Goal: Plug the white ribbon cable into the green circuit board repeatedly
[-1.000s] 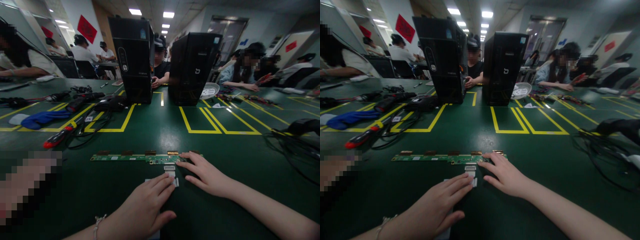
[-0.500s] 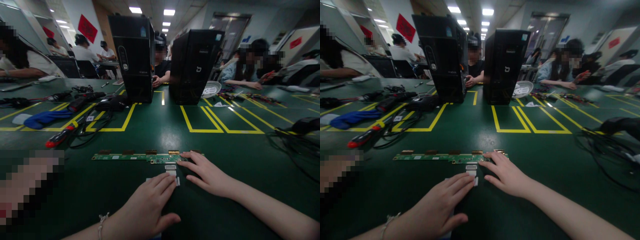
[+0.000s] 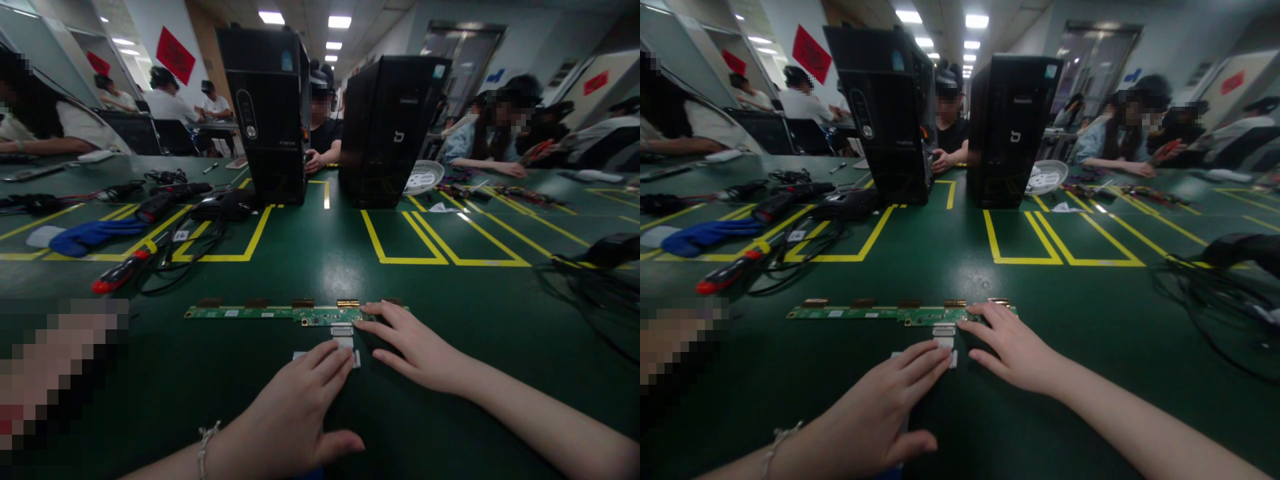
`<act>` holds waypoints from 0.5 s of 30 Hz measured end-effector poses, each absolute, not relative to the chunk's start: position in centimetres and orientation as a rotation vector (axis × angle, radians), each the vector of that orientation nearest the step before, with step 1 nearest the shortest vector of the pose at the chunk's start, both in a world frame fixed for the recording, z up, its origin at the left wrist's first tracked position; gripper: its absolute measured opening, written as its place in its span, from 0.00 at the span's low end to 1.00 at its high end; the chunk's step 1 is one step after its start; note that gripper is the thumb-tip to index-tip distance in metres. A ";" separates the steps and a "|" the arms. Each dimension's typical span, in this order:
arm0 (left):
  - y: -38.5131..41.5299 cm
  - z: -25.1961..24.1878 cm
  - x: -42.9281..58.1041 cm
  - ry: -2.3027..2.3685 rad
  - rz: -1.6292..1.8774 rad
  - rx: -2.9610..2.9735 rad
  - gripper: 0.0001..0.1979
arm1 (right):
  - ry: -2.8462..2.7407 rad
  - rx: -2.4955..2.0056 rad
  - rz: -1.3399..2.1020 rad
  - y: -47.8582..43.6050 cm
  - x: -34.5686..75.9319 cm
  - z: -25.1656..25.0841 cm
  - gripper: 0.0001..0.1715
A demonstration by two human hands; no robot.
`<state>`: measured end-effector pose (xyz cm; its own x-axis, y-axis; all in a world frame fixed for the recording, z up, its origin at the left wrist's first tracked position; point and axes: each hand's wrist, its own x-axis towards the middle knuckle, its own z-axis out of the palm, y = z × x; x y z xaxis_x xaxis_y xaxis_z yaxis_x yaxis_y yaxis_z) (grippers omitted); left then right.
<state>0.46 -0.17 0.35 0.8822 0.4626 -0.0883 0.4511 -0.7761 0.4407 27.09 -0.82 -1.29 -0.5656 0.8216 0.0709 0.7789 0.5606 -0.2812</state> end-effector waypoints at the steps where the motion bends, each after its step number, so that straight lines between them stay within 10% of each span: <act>1: -0.1 0.3 0.5 0.664 0.039 2.591 0.43 | -2.607 -1.352 0.323 -0.8 27.1 -1.3 0.27; 15: -0.1 0.6 0.6 0.674 -0.007 2.568 0.44 | -2.707 -1.329 0.377 -1.0 27.1 -0.6 0.35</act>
<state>0.60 -0.08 0.58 0.8785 0.4614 -0.1239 0.4640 -0.7622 0.4514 27.09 -0.97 -0.61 -0.6133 0.7896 -0.0173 0.7643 0.5878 -0.2653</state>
